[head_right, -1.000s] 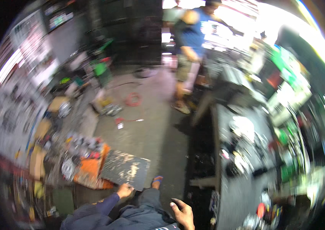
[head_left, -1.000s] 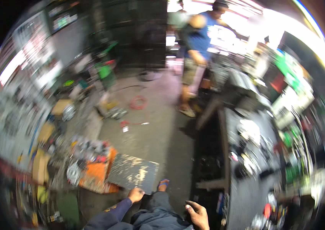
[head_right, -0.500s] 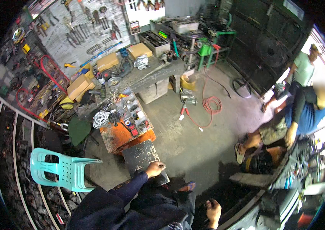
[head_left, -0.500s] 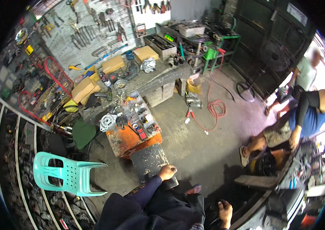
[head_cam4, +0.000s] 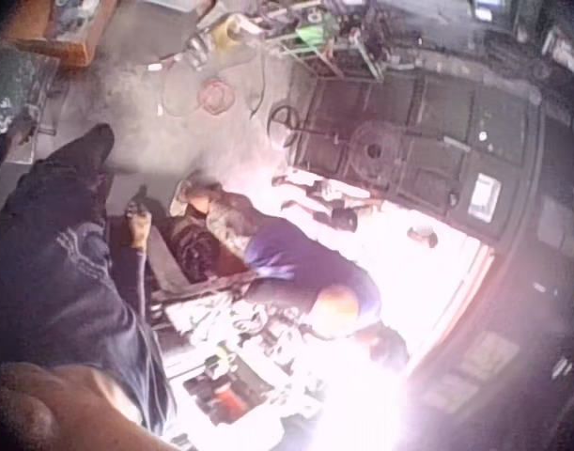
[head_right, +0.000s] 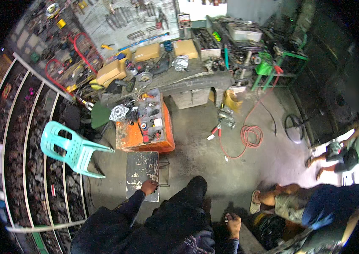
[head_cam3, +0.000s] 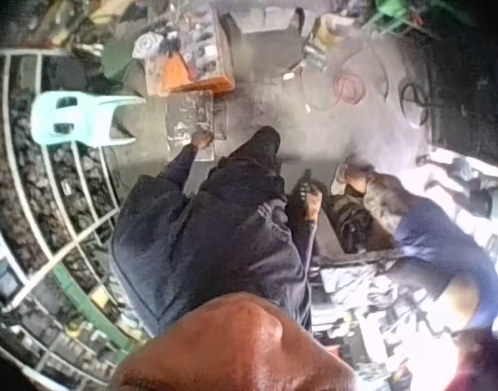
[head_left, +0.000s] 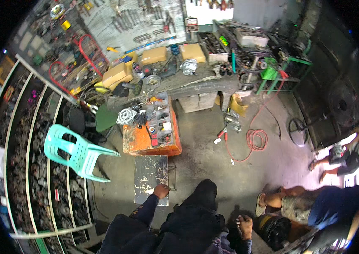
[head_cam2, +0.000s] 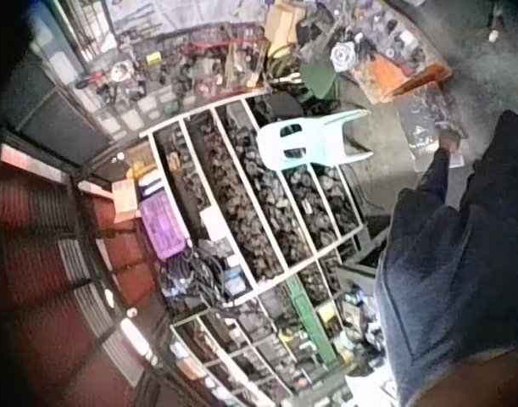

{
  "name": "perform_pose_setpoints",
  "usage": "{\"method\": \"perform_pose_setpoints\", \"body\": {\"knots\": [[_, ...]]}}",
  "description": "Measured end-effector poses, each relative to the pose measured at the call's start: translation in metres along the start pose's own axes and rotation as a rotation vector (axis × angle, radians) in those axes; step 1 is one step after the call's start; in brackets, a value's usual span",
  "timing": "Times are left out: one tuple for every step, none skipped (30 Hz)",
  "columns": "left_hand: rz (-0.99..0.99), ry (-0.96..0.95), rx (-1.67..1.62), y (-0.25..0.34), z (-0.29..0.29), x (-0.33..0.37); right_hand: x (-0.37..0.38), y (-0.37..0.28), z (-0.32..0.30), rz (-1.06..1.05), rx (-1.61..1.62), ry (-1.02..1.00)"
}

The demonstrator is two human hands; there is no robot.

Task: The person works on a vehicle's electrical system, removing a connector from under the dashboard, retrieving a spray can from a shelf, and manipulating the connector with a small tool. The task involves handling wires and a connector in a workshop environment.

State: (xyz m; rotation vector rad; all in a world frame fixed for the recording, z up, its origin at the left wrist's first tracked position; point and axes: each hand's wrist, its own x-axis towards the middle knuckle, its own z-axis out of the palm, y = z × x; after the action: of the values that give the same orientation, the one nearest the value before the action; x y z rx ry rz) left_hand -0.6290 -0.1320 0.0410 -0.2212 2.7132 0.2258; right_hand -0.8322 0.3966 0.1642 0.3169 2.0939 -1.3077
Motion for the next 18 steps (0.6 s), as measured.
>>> {"method": "perform_pose_setpoints", "body": {"knots": [[0.048, -0.009, -0.049, 0.011, 0.003, 0.011, 0.014, -0.022, -0.013, 0.022, 0.033, -0.010], [0.096, -0.017, -0.096, 0.021, 0.004, 0.027, 0.041, -0.015, -0.032, 0.054, 0.000, -0.028], [0.136, -0.021, -0.141, 0.031, 0.002, 0.043, 0.063, -0.022, -0.044, 0.106, 0.067, -0.028], [-0.034, -0.135, -0.233, 0.047, 0.004, 0.059, 0.084, -0.027, -0.056, 0.127, 0.074, -0.013], [-0.029, -0.111, -0.169, 0.057, 0.003, 0.076, 0.104, -0.032, -0.065, 0.149, 0.083, 0.003], [-0.134, -0.216, -0.224, 0.070, -0.011, 0.106, 0.121, -0.041, -0.073, 0.187, 0.149, 0.014], [-0.227, -0.335, -0.284, 0.086, -0.027, 0.132, 0.128, -0.045, -0.087, 0.239, 0.212, 0.038], [-0.189, -0.248, -0.329, 0.100, -0.037, 0.147, 0.136, -0.053, -0.105, 0.288, 0.267, 0.061], [-0.147, -0.139, -0.350, 0.103, -0.059, 0.176, 0.151, -0.063, -0.113, 0.284, 0.272, 0.062], [-0.464, -0.149, -0.688, 0.124, -0.106, 0.207, 0.162, -0.065, -0.122, 0.278, 0.287, 0.078], [-0.370, -0.048, -0.621, 0.122, -0.100, 0.231, 0.170, -0.064, -0.132, 0.276, 0.307, 0.100], [-0.273, 0.059, -0.541, 0.115, -0.093, 0.243, 0.185, -0.065, -0.148, 0.293, 0.401, -0.071], [-0.132, 0.189, -0.463, 0.113, -0.094, 0.275, 0.206, -0.065, -0.166, 0.313, 0.481, -0.237], [-0.085, 0.354, -0.515, 0.119, -0.102, 0.302, 0.223, -0.073, -0.171, 0.243, 0.377, -0.226], [-0.031, 0.506, -0.575, 0.124, -0.126, 0.331, 0.241, -0.078, -0.176, 0.189, 0.277, -0.206], [-0.229, 0.375, -0.998, 0.143, -0.170, 0.357, 0.261, -0.074, -0.182, 0.165, 0.250, -0.161], [-0.462, 0.182, -1.388, 0.160, -0.222, 0.368, 0.277, -0.068, -0.188, 0.148, 0.233, -0.114], [-0.462, 0.212, -1.389, 0.159, -0.239, 0.382, 0.303, -0.066, -0.191, 0.248, 0.389, -0.156]]}}
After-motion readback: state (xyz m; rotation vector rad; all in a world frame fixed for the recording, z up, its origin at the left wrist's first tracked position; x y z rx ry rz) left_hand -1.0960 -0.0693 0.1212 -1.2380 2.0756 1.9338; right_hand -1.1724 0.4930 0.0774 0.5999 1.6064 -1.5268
